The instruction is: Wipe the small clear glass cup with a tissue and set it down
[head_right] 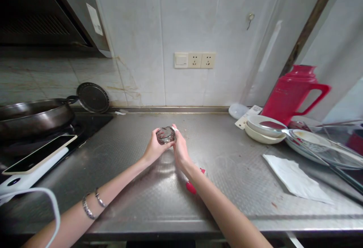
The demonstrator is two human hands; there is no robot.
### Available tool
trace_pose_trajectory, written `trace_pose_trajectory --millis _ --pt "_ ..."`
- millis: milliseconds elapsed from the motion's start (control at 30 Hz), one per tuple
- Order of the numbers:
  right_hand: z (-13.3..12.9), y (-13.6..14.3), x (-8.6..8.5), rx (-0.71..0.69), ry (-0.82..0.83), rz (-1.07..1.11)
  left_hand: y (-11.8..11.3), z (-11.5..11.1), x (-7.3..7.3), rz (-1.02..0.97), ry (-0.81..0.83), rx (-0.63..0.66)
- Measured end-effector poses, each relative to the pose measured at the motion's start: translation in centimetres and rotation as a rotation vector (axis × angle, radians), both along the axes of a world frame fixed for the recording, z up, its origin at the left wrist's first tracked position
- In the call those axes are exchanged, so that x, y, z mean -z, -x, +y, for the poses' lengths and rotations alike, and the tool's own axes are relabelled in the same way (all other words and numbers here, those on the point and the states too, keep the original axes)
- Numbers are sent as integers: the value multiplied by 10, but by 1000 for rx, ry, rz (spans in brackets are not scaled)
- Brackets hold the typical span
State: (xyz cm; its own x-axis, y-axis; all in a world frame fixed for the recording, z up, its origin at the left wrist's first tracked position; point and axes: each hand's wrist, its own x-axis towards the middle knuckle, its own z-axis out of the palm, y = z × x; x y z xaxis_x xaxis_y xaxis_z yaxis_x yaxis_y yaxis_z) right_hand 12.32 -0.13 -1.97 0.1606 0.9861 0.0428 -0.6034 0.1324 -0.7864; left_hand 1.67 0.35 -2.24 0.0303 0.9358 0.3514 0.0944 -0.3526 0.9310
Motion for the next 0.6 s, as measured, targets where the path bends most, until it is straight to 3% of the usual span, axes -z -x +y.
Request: trace_pose_trajectory --millis 133,200,467,600 --pt "1 -11 -11 52 22 44 1 3 -1 -142 66 306" --pt "0 -14 -15 78 33 45 2 6 -2 -160 93 340" --pt "-2 -7 -15 26 36 40 2 8 2 -54 -21 214" --pt "-4 -1 -7 5 26 40 1 3 1 24 -70 38"
